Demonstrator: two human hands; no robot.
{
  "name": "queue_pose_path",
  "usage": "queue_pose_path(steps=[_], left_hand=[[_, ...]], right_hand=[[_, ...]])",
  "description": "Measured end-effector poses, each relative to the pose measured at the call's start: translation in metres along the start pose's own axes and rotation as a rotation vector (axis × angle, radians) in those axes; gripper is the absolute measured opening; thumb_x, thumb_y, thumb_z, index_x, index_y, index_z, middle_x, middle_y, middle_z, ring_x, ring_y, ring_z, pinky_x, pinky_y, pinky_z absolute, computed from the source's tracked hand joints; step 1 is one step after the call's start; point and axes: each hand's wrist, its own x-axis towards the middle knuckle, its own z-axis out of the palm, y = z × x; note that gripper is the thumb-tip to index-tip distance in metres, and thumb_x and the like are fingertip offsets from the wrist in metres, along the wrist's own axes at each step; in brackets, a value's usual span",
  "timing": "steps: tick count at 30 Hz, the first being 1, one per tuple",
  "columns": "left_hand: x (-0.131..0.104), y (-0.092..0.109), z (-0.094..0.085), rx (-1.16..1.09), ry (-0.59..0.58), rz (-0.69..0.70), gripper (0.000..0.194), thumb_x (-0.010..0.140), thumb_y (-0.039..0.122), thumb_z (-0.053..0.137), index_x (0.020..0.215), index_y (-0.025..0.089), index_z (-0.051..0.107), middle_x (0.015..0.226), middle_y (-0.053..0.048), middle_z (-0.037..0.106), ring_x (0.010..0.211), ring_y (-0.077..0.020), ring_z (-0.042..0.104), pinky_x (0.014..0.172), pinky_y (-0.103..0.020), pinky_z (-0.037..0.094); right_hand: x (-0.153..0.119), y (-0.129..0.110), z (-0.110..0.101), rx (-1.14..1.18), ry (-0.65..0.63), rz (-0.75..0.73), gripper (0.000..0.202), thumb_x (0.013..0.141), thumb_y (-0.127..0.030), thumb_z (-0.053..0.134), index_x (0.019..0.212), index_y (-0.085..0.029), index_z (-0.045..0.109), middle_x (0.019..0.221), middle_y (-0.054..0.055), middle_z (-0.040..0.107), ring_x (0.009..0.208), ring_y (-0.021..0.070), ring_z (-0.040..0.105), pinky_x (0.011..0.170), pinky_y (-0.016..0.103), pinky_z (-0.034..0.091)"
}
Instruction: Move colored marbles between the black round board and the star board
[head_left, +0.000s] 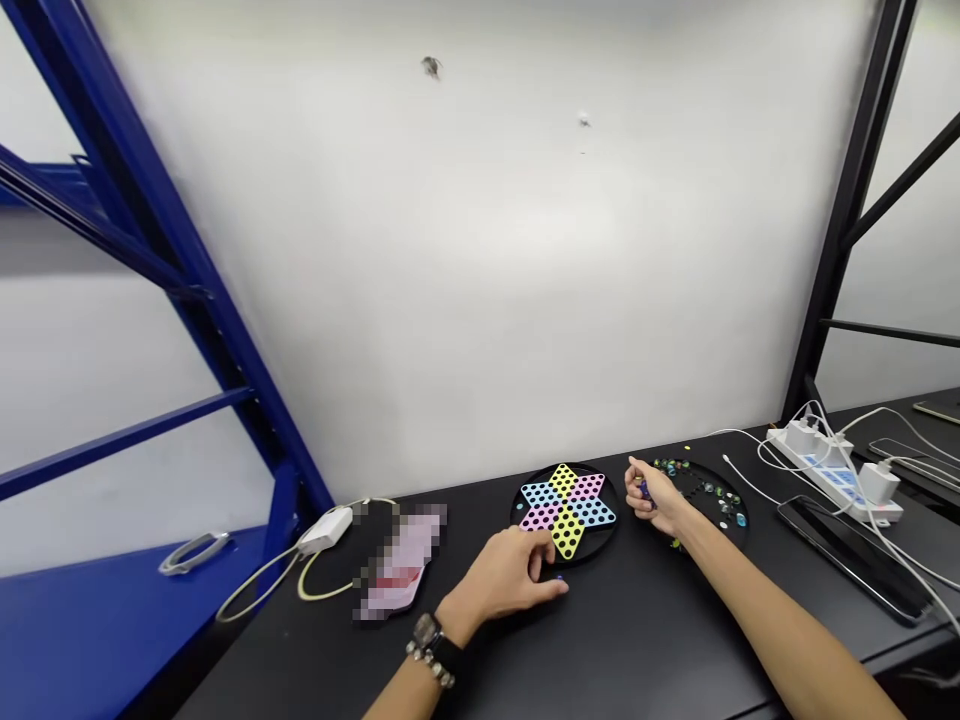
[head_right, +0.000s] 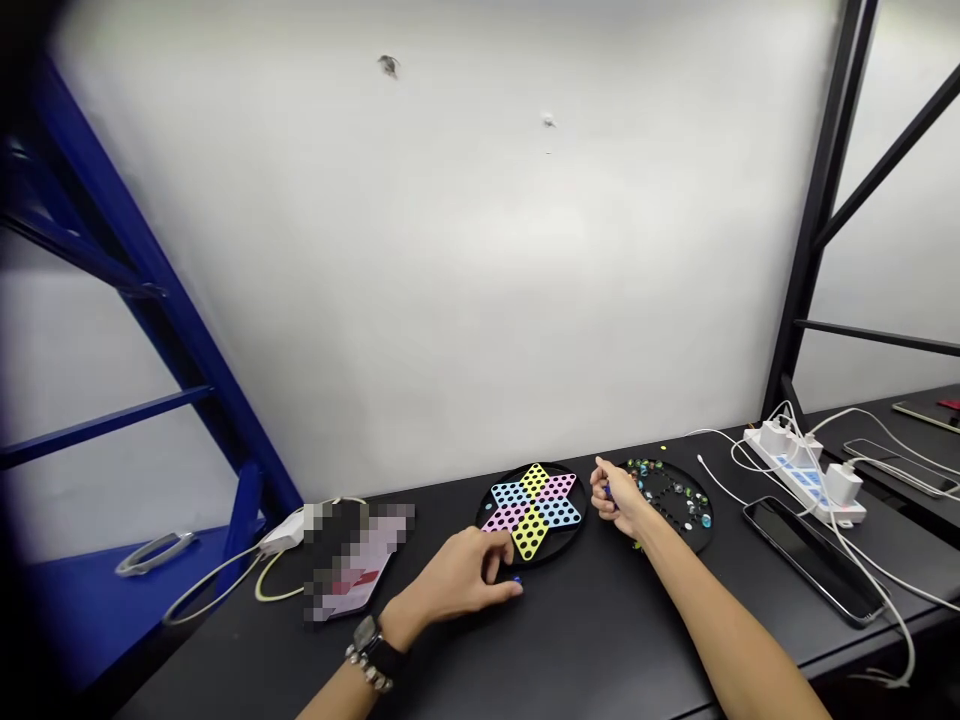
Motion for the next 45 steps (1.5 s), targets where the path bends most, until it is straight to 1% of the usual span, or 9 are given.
queue_pose_path(steps=[6,11,14,17,21,28,34,39,45], left_hand=[[-0.001,0.012,0.016,0.045,0.052,0.142,0.006,0.08,0.029,0.069,0.078,0.024,0.069,0.073,0.006,0.072,0.068,-0.0132,0.064,0.066,-0.023,0.04],[0.003,0.018,0.027,-0.011,0.419,0.173,0.015,0.092,0.03,0.056,0.1,0.025,0.068,0.084,0.002,0.067,0.055,-0.0094,0.053,0.06,-0.023,0.041],[0.007,0.028,0.037,-0.014,0.525,0.173,0.02,0.095,0.031,0.051,0.103,0.026,0.069,0.086,0.0,0.063,0.06,-0.0113,0.055,0.059,-0.024,0.042],[0.007,0.036,0.041,0.002,0.519,0.14,0.017,0.094,0.03,0.052,0.098,0.025,0.068,0.094,-0.003,0.063,0.078,-0.0169,0.061,0.068,-0.027,0.047],[0.004,0.037,0.038,0.041,0.481,0.095,0.036,0.089,0.037,0.062,0.123,0.024,0.059,0.118,-0.008,0.06,0.106,-0.026,0.059,0.091,-0.039,0.048],[0.005,0.032,0.043,0.156,0.274,0.143,0.003,0.088,0.023,0.062,0.087,0.023,0.065,0.095,-0.001,0.065,0.092,-0.0216,0.057,0.085,-0.037,0.039],[0.002,0.042,0.05,0.099,0.181,0.313,0.007,0.087,0.022,0.065,0.079,0.023,0.065,0.084,0.002,0.065,0.083,-0.0161,0.057,0.081,-0.033,0.036],[0.0,0.044,0.052,0.097,0.174,0.323,0.006,0.087,0.022,0.063,0.082,0.024,0.066,0.087,0.001,0.067,0.084,-0.0166,0.057,0.081,-0.034,0.037],[0.001,0.044,0.052,0.095,0.161,0.335,0.009,0.089,0.022,0.06,0.083,0.024,0.067,0.086,0.0,0.067,0.082,-0.0166,0.057,0.084,-0.035,0.038]], right_hand=[[-0.007,-0.004,0.007,-0.059,-0.14,0.125,0.041,0.089,-0.057,0.054,0.072,-0.019,0.05,0.049,-0.009,0.039,0.034,0.0026,0.02,0.037,0.017,0.004],[-0.022,0.013,0.04,-0.264,-0.277,0.197,0.045,0.091,-0.06,0.048,0.074,-0.019,0.054,0.048,-0.008,0.041,0.033,0.0031,0.021,0.036,0.016,0.008],[-0.031,0.032,0.064,-0.302,-0.368,0.284,0.048,0.091,-0.063,0.046,0.073,-0.02,0.053,0.048,-0.007,0.044,0.032,0.0035,0.024,0.035,0.016,0.011],[-0.033,0.045,0.075,-0.274,-0.308,0.305,0.048,0.089,-0.063,0.05,0.07,-0.02,0.049,0.046,-0.008,0.041,0.032,0.0031,0.023,0.034,0.017,0.01],[-0.02,0.041,0.064,-0.196,-0.142,0.092,0.05,0.081,-0.063,0.064,0.065,-0.021,0.042,0.043,-0.012,0.032,0.032,0.002,0.018,0.034,0.017,0.006],[0.004,0.02,0.029,-0.108,0.156,-0.328,0.06,0.074,-0.069,0.068,0.058,-0.022,0.034,0.045,-0.011,0.029,0.034,0.0024,0.022,0.034,0.018,0.008],[0.013,0.035,0.031,-0.222,0.187,-0.405,0.06,0.076,-0.072,0.062,0.056,-0.024,0.032,0.044,-0.01,0.024,0.037,0.0048,0.019,0.037,0.021,0.011],[0.023,0.042,0.034,-0.519,0.249,-0.624,0.06,0.08,-0.068,0.057,0.053,-0.023,0.029,0.05,-0.006,0.028,0.05,0.0094,0.025,0.046,0.024,0.023],[0.026,0.043,0.033,-0.925,0.14,-0.723,0.052,0.087,-0.054,0.055,0.052,-0.021,0.036,0.053,-0.003,0.035,0.057,0.0123,0.032,0.055,0.025,0.027]])
